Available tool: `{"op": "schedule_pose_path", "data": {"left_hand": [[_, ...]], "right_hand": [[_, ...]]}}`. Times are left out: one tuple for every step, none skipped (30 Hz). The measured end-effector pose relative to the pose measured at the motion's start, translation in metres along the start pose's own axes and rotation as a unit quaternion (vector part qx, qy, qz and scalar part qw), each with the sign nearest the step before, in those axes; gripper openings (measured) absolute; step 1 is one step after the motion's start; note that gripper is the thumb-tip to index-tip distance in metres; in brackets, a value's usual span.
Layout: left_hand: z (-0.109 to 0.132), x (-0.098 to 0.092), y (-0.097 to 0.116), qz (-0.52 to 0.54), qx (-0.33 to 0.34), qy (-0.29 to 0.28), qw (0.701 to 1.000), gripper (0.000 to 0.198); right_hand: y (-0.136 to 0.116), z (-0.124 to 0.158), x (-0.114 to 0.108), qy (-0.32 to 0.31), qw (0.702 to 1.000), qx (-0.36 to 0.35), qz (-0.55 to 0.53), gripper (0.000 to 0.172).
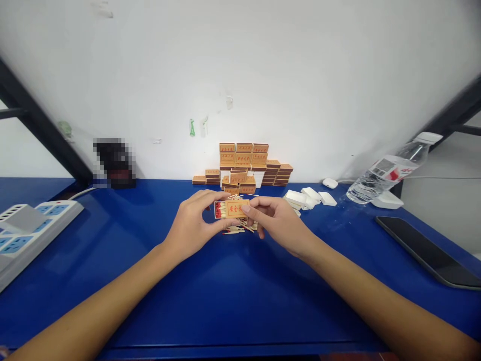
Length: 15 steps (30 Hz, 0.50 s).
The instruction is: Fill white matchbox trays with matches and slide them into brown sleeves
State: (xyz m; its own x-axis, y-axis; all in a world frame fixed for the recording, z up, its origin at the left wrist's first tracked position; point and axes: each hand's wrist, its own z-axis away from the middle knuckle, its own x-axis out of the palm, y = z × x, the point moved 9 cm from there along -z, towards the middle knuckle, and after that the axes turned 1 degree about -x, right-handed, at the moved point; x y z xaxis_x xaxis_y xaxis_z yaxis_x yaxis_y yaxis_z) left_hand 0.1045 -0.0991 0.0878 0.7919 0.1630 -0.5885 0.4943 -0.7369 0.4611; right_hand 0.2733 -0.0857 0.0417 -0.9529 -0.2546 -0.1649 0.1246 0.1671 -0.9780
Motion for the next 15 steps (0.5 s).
{"op": "schedule_pose_path", "data": {"left_hand": [[0.001,-0.001,-0.002,-0.006,-0.004,0.002,1.0,0.042],[0.002,-0.002,-0.005,-0.012,-0.01,0.004,1.0,0.041],[0.002,-0.003,-0.008,-0.016,-0.018,0.007,1.0,0.04],[0.003,-0.004,-0.012,-0.019,-0.028,0.01,0.999,0.038],[0.003,-0.006,-0.015,-0.022,-0.038,0.014,0.999,0.038],[0.003,-0.007,-0.019,-0.024,-0.046,0.019,0.998,0.038],[0.004,-0.009,-0.022,-0.027,-0.053,0.024,0.998,0.038],[0.004,-0.01,-0.024,-0.032,-0.057,0.029,0.997,0.038],[0.005,-0.011,-0.026,-0.036,-0.057,0.032,0.997,0.037],[0.005,-0.011,-0.027,-0.041,-0.053,0.032,0.997,0.037],[0.006,-0.011,-0.028,-0.047,-0.047,0.029,0.997,0.037],[0.006,-0.01,-0.028,-0.053,-0.04,0.024,0.997,0.037],[0.007,-0.009,-0.028,-0.058,-0.033,0.019,0.998,0.037],[0.007,-0.007,-0.028,-0.062,-0.026,0.014,0.998,0.037],[0.008,-0.006,-0.029,-0.063,-0.021,0.013,0.998,0.037]], "right_hand": [[-0.001,-0.001,-0.004,0.012,1.0,0.002,0.002,0.037],[-0.001,-0.002,-0.008,0.024,1.0,0.003,0.004,0.038],[-0.001,-0.003,-0.013,0.034,0.999,0.005,0.006,0.038],[-0.001,-0.004,-0.019,0.043,0.999,0.006,0.01,0.038],[-0.001,-0.006,-0.026,0.051,0.999,0.007,0.016,0.038],[0.0,-0.009,-0.035,0.064,0.998,0.007,0.027,0.038],[-0.001,-0.011,-0.048,0.086,0.995,0.005,0.042,0.038],[-0.001,-0.015,-0.063,0.114,0.991,0.003,0.063,0.038],[-0.003,-0.018,-0.085,0.166,0.982,-0.002,0.092,0.039],[-0.006,-0.019,-0.11,0.23,0.966,-0.006,0.12,0.041],[-0.007,-0.023,-0.132,0.269,0.954,-0.009,0.131,0.041],[-0.007,-0.029,-0.152,0.294,0.946,-0.008,0.138,0.041],[-0.006,-0.035,-0.17,0.316,0.938,-0.001,0.146,0.04],[-0.004,-0.042,-0.187,0.333,0.93,0.007,0.157,0.04],[-0.001,-0.05,-0.201,0.345,0.923,0.018,0.168,0.039]]}}
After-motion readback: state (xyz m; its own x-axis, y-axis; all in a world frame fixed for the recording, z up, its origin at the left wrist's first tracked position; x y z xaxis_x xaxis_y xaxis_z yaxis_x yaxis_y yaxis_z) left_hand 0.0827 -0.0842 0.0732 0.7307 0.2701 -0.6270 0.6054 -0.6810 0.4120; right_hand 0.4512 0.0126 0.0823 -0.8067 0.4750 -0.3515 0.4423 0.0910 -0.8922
